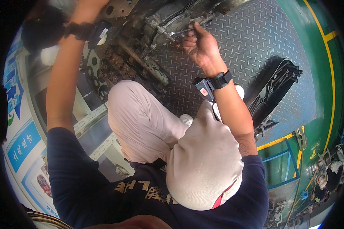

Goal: The person unscrews bolts from an engine block using a wrench, removes the timing cover, and extracts internal gears and components by hand while kneeling on a metal platform.

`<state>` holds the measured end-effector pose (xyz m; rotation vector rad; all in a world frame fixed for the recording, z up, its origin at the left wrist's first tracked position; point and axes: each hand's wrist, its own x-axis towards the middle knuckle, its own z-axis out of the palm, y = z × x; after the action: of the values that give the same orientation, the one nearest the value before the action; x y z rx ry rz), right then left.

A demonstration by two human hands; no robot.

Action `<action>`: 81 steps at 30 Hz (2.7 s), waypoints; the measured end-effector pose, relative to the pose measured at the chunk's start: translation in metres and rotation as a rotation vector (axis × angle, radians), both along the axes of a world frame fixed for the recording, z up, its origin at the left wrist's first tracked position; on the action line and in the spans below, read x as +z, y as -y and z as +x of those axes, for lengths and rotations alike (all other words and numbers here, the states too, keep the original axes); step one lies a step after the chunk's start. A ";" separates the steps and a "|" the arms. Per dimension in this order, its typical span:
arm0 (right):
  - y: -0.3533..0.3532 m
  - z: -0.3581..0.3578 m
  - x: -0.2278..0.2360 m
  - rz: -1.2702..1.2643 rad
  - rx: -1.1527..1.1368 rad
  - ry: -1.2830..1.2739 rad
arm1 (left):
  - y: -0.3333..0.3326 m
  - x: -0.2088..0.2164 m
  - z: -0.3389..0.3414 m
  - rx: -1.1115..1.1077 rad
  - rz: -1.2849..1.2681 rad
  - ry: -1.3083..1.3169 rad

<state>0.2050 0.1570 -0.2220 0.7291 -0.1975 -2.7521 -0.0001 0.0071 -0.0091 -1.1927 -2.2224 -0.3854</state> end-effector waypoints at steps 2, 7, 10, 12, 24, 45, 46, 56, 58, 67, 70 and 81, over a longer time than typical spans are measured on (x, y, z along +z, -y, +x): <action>0.001 -0.001 -0.002 -0.026 0.018 0.013 | 0.001 -0.001 -0.003 -0.027 -0.034 -0.046; 0.002 0.009 0.022 0.137 -0.057 0.064 | 0.004 -0.001 -0.004 -0.050 -0.056 -0.082; -0.004 0.027 0.056 0.701 -0.296 0.022 | -0.003 -0.010 -0.001 -0.014 0.020 0.002; -0.001 0.033 0.080 1.151 -0.355 -0.187 | 0.001 0.003 0.001 0.000 0.016 0.003; 0.040 0.044 0.108 2.250 -0.112 -1.347 | 0.004 0.001 0.001 0.011 0.037 0.025; -0.125 0.025 0.018 1.296 -0.430 0.170 | -0.011 0.007 0.005 0.051 0.036 0.038; -0.132 0.012 0.020 1.290 -0.446 0.121 | -0.013 0.005 0.002 0.034 0.057 0.012; -0.130 -0.031 0.028 1.075 -0.326 -0.096 | -0.008 0.014 0.012 0.079 0.022 0.085; -0.131 -0.030 0.029 1.066 -0.316 -0.099 | -0.012 0.020 0.017 0.091 0.013 0.105; -0.129 -0.032 0.026 1.004 -0.274 -0.113 | -0.013 0.018 0.011 0.068 0.033 0.086; -0.130 -0.035 0.026 1.002 -0.281 -0.096 | -0.019 0.024 0.014 0.058 0.025 0.112; -0.129 -0.032 0.032 0.985 -0.240 -0.141 | -0.007 0.023 0.022 0.078 0.021 0.115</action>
<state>0.1727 0.2864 -0.1896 0.7247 1.2446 -3.0139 0.0215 0.0145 0.0136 -1.0932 -2.3488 -0.4548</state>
